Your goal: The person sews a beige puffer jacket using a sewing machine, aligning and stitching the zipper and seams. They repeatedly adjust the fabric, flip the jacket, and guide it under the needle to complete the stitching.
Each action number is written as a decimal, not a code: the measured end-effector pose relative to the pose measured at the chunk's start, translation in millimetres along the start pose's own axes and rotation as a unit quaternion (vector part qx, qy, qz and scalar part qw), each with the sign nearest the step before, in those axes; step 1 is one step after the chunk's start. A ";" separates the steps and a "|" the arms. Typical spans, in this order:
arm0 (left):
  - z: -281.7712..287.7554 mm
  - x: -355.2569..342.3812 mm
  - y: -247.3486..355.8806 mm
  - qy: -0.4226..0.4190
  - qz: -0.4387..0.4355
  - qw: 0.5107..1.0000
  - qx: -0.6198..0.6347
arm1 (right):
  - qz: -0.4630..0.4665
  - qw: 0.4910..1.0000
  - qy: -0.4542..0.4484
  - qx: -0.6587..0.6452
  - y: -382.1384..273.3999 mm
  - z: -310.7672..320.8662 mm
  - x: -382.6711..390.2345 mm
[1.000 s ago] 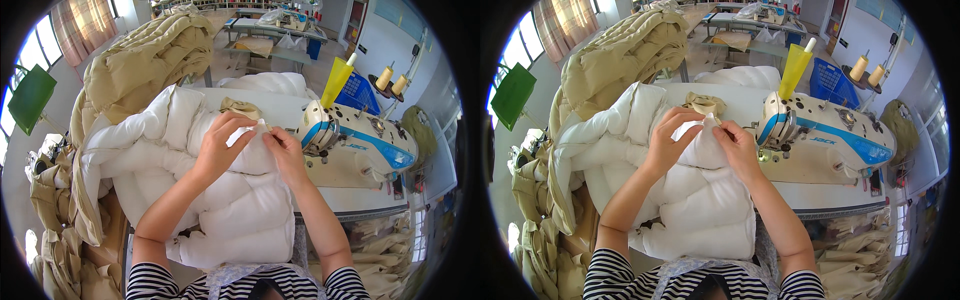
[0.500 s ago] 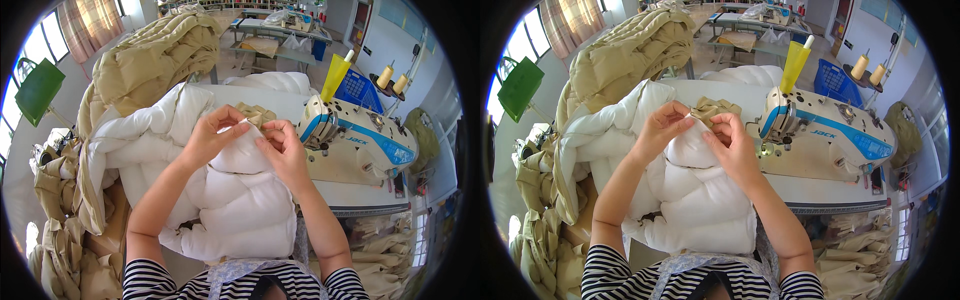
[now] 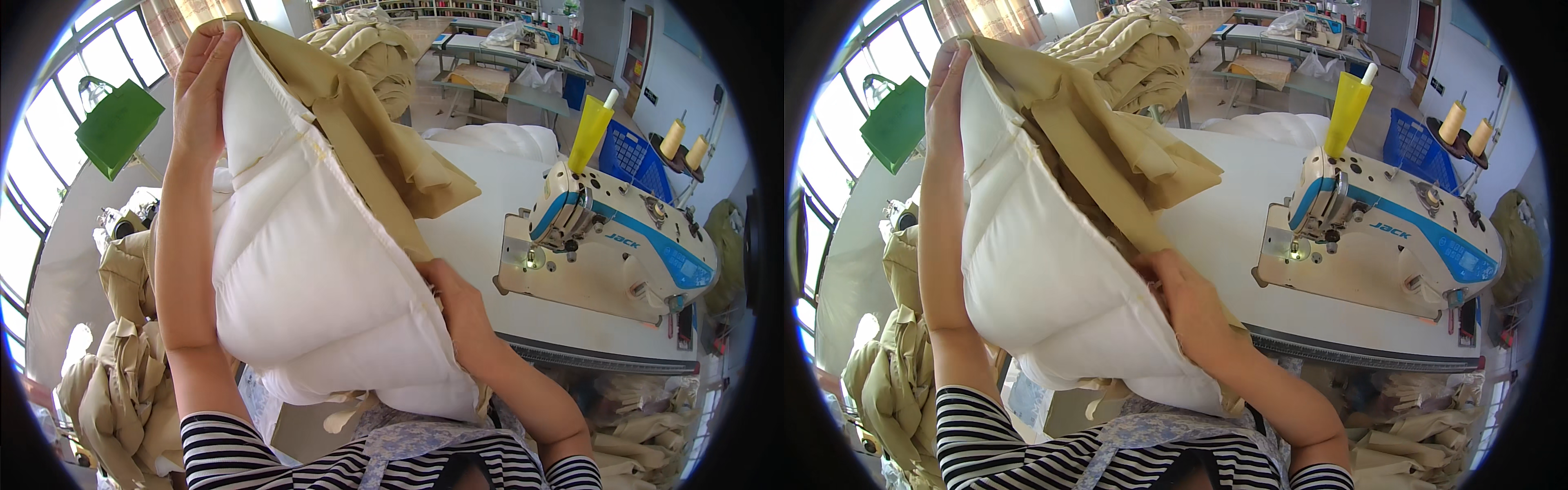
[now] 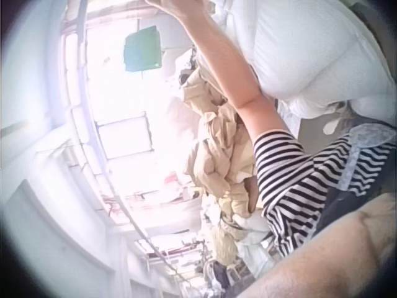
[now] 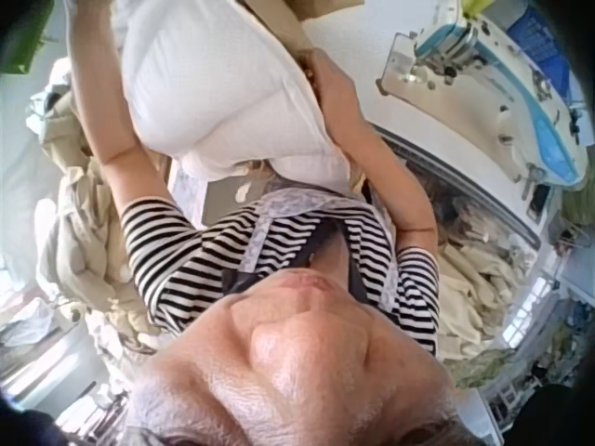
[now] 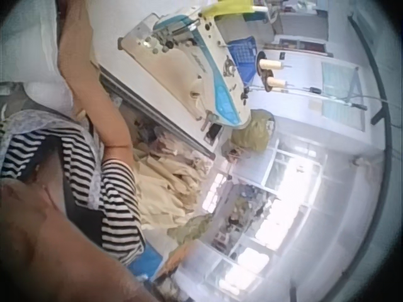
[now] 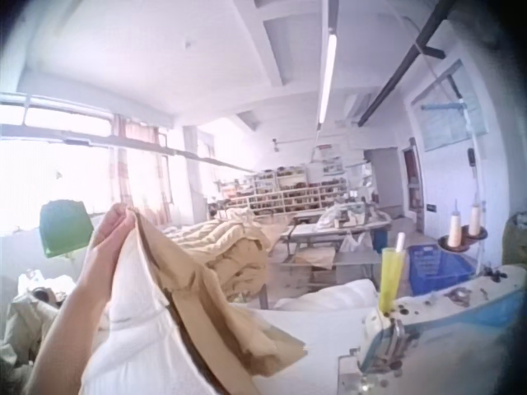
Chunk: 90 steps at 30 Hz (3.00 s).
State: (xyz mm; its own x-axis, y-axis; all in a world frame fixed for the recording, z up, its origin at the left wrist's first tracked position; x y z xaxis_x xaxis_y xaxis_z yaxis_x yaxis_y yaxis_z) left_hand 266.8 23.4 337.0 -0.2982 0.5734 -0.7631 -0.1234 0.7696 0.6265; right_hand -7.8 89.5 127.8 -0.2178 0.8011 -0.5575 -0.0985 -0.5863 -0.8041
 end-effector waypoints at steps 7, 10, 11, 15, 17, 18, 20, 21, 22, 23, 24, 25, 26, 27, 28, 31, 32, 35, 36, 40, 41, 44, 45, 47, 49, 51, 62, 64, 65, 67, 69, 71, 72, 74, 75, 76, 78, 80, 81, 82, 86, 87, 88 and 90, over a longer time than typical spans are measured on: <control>9.8 2.5 0.1 0.002 0.005 1.000 -0.011 | 0.095 0.927 0.040 0.362 42.8 -29.2 -28.0; 8.4 8.2 -11.0 -0.016 0.034 0.999 0.011 | 0.070 0.955 0.005 0.287 52.4 -10.5 -22.5; 6.8 11.7 -15.4 -0.020 0.050 0.998 0.032 | 0.046 0.976 0.022 0.213 52.8 4.8 -15.2; -8.7 24.5 -37.1 0.018 0.097 0.994 0.045 | -0.038 0.995 0.041 0.076 57.1 48.4 13.5; -20.1 28.3 -48.8 0.047 0.115 0.991 0.040 | 0.026 0.994 0.038 0.103 53.5 55.6 25.7; -26.4 29.4 -52.8 0.043 0.119 0.991 0.049 | 0.077 0.988 0.023 0.129 51.1 56.0 31.2; -35.8 28.2 -56.8 0.031 0.127 0.989 0.064 | 0.119 0.979 0.010 0.166 50.5 56.7 39.8; -38.9 27.3 -57.0 0.023 0.123 0.990 0.058 | 0.110 0.978 0.012 0.176 51.7 58.0 43.1; -40.7 26.0 -55.6 0.017 0.111 0.992 0.057 | 0.094 0.978 0.012 0.184 53.0 58.5 45.7; -42.9 25.3 -54.7 0.005 0.107 0.993 0.058 | 0.077 0.986 0.014 0.145 53.1 60.3 47.9; -43.6 24.2 -52.7 -0.003 0.103 0.993 0.060 | 0.053 0.993 0.013 0.104 53.1 60.5 50.0; -44.6 23.4 -50.8 -0.012 0.095 0.994 0.052 | 0.024 0.998 0.017 0.062 52.9 60.6 51.8; -44.7 21.8 -48.2 -0.016 0.088 0.995 0.043 | 0.010 0.996 -0.010 0.083 52.0 58.0 54.2; -44.2 20.1 -45.1 -0.020 0.082 0.996 0.034 | -0.010 0.994 -0.031 0.102 50.8 54.7 56.8; -44.1 17.9 -42.0 -0.033 0.076 0.996 0.024 | -0.022 0.992 -0.045 0.113 48.1 53.0 59.4; -35.3 8.9 -32.9 -0.054 0.075 0.996 -0.002 | -0.043 0.990 0.013 0.131 35.2 66.8 65.3; -29.6 7.6 -31.3 -0.063 0.074 0.995 -0.018 | -0.019 0.987 0.043 0.155 27.8 77.0 67.4; -10.5 9.8 -39.0 -0.081 0.093 0.990 -0.066 | 0.034 0.970 0.104 0.219 4.6 109.1 71.8; -4.6 13.7 -45.3 -0.080 0.112 0.987 -0.082 | 0.043 0.966 0.101 0.233 -2.8 112.8 71.9; -9.9 8.2 -48.1 -0.169 0.073 0.937 -0.297 | 0.032 0.954 -0.031 0.297 -26.2 72.5 73.3; -19.6 -3.3 -42.5 -0.161 0.051 0.917 -0.362 | 0.056 0.982 -0.056 0.171 -34.7 58.9 76.3; -78.9 -47.0 -6.0 -0.221 -0.046 0.912 -0.342 | -0.028 0.978 -0.107 -0.175 -31.7 41.6 93.5; -105.1 -61.5 1.6 -0.203 -0.057 0.896 -0.392 | -0.189 0.937 -0.139 -0.258 -13.8 55.4 108.6; -164.0 -40.5 -7.3 -0.220 -0.208 0.874 -0.379 | -0.346 0.846 -0.095 -0.394 21.0 75.5 141.2; -204.9 23.3 -56.8 -0.262 -0.179 0.896 -0.312 | -0.425 0.845 -0.033 -0.321 56.5 90.7 189.3; -223.7 112.2 -135.1 -0.360 0.024 0.887 -0.287 | -0.493 0.856 -0.001 -0.155 88.5 94.7 236.0; -202.1 196.8 -210.0 -0.314 0.308 0.898 -0.014 | -0.134 0.929 0.264 0.221 87.1 133.5 115.0; -202.9 195.1 -202.5 -0.304 0.318 0.898 -0.020 | -0.077 0.923 0.268 0.266 96.3 123.1 85.6; -202.6 195.0 -199.9 -0.298 0.300 0.906 -0.019 | -0.069 0.927 0.249 0.271 102.3 116.8 76.4; -200.1 195.6 -200.1 -0.287 0.288 0.912 -0.048 | -0.017 0.921 0.250 0.297 104.3 108.3 71.3; -197.9 195.5 -199.7 -0.288 0.284 0.914 -0.042 | 0.044 0.909 0.264 0.318 99.2 104.3 75.1; -196.1 193.6 -197.3 -0.287 0.272 0.917 -0.050 | 0.030 0.911 0.267 0.313 96.2 101.8 80.4; -195.5 192.8 -194.9 -0.288 0.262 0.919 -0.059 | 0.032 0.913 0.270 0.302 94.0 99.9 82.0; -194.5 191.8 -188.8 -0.285 0.251 0.923 -0.063 | -0.004 0.922 0.259 0.287 94.1 95.9 82.9; -193.4 191.7 -185.4 -0.281 0.250 0.925 -0.058 | -0.026 0.927 0.278 0.250 95.5 96.1 82.5; -191.9 191.8 -182.3 -0.275 0.254 0.925 -0.055 | -0.057 0.931 0.291 0.212 98.5 96.4 81.5; -188.9 190.3 -175.3 -0.271 0.242 0.930 -0.048 | -0.064 0.930 0.312 0.181 102.0 97.2 77.3; -185.4 187.5 -169.0 -0.270 0.226 0.935 -0.041 | -0.032 0.925 0.314 0.210 102.9 98.7 72.0; -183.9 185.7 -165.8 -0.273 0.215 0.937 -0.037 | -0.039 0.927 0.310 0.210 105.0 100.1 69.9; -183.0 184.1 -163.1 -0.276 0.204 0.939 -0.033 | -0.057 0.928 0.292 0.224 107.4 101.9 68.7; -180.5 181.5 -160.2 -0.284 0.196 0.936 -0.060 | -0.105 0.921 0.288 0.239 109.4 108.2 70.1; -180.4 182.2 -160.8 -0.285 0.193 0.937 -0.067 | -0.132 0.922 0.280 0.234 110.7 107.2 71.4; -179.8 181.8 -161.5 -0.277 0.186 0.940 -0.071 | -0.141 0.923 0.279 0.223 111.1 105.9 72.2; -180.4 183.1 -164.4 -0.286 0.180 0.938 -0.081 | -0.172 0.927 0.287 0.166 114.9 103.2 74.3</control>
State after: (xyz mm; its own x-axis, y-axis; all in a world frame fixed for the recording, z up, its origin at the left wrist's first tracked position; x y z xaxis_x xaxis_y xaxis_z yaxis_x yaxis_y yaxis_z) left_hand 61.7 -48.8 122.9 0.2022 0.8804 -0.4289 -0.2672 0.4709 0.8407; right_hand -135.6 69.2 15.3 0.4264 0.8234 -0.3744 -0.3805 -0.2122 -0.9001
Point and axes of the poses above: each hand's wrist, its own x-axis away from the middle knuckle, its own z-axis out of the back of the hand, y = z × x, the point moved 4 cm from there along -x, towards the middle knuckle, and after that the axes turned 13 degrees about y, right-handed, at the moved point
